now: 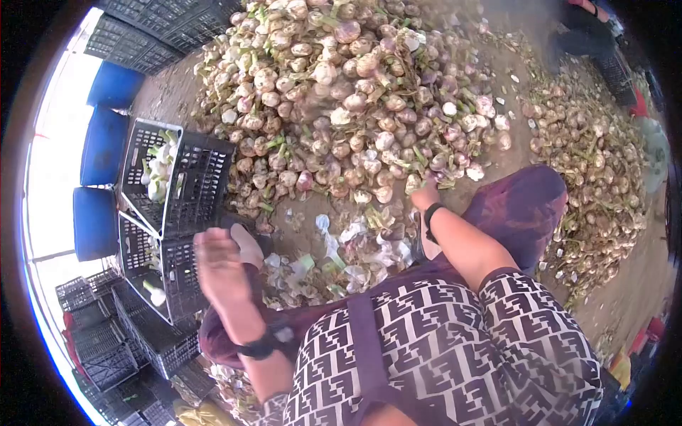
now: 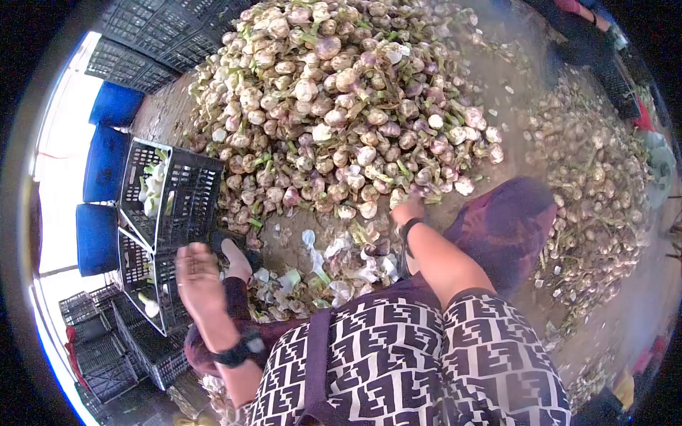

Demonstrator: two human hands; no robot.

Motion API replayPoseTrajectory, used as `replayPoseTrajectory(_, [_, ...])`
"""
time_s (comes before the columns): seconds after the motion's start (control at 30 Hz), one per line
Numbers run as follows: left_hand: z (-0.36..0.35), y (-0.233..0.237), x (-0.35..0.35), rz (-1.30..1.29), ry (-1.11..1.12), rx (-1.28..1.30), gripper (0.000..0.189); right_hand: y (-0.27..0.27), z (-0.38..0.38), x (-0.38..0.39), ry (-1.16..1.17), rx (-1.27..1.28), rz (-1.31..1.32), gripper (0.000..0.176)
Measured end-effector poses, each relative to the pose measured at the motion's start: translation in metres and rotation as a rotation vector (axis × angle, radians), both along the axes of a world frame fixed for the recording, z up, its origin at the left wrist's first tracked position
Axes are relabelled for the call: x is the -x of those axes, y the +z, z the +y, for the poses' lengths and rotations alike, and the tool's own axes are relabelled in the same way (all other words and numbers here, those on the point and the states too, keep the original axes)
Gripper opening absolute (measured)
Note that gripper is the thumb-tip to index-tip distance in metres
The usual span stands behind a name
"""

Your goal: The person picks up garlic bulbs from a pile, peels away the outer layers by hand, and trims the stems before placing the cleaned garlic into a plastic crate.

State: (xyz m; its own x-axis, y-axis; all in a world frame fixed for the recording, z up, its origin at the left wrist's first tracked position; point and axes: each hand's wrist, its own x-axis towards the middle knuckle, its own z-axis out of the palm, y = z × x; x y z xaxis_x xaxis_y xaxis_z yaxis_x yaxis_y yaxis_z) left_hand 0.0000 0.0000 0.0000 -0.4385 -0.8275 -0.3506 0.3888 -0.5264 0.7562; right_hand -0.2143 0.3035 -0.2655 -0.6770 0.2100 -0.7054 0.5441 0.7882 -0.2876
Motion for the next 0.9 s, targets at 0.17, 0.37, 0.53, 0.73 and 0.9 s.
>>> replayPoseTrajectory(0.17, [0.087,-0.064,0.013,-0.273,-0.450,-0.195,0.018,-0.157,0.068,0.037,-0.298,0.463,-0.241,0.035])
replayPoseTrajectory(0.37, [0.103,-0.080,0.012,-0.395,-0.640,-0.120,0.021,-0.079,0.034,0.008,0.009,0.248,0.069,0.045])
replayPoseTrajectory(0.53, [0.101,-0.127,0.017,-0.560,-0.739,0.246,0.044,0.045,-0.029,-0.012,0.161,0.754,0.027,0.027])
replayPoseTrajectory(0.73, [0.111,-0.097,0.029,-0.461,-0.778,0.489,0.047,0.175,-0.066,-0.049,0.463,1.085,-0.323,0.013])
replayPoseTrajectory(0.9, [0.117,-0.079,0.028,-0.383,-0.566,0.432,0.037,0.218,-0.088,-0.076,0.297,1.327,-0.027,0.020])
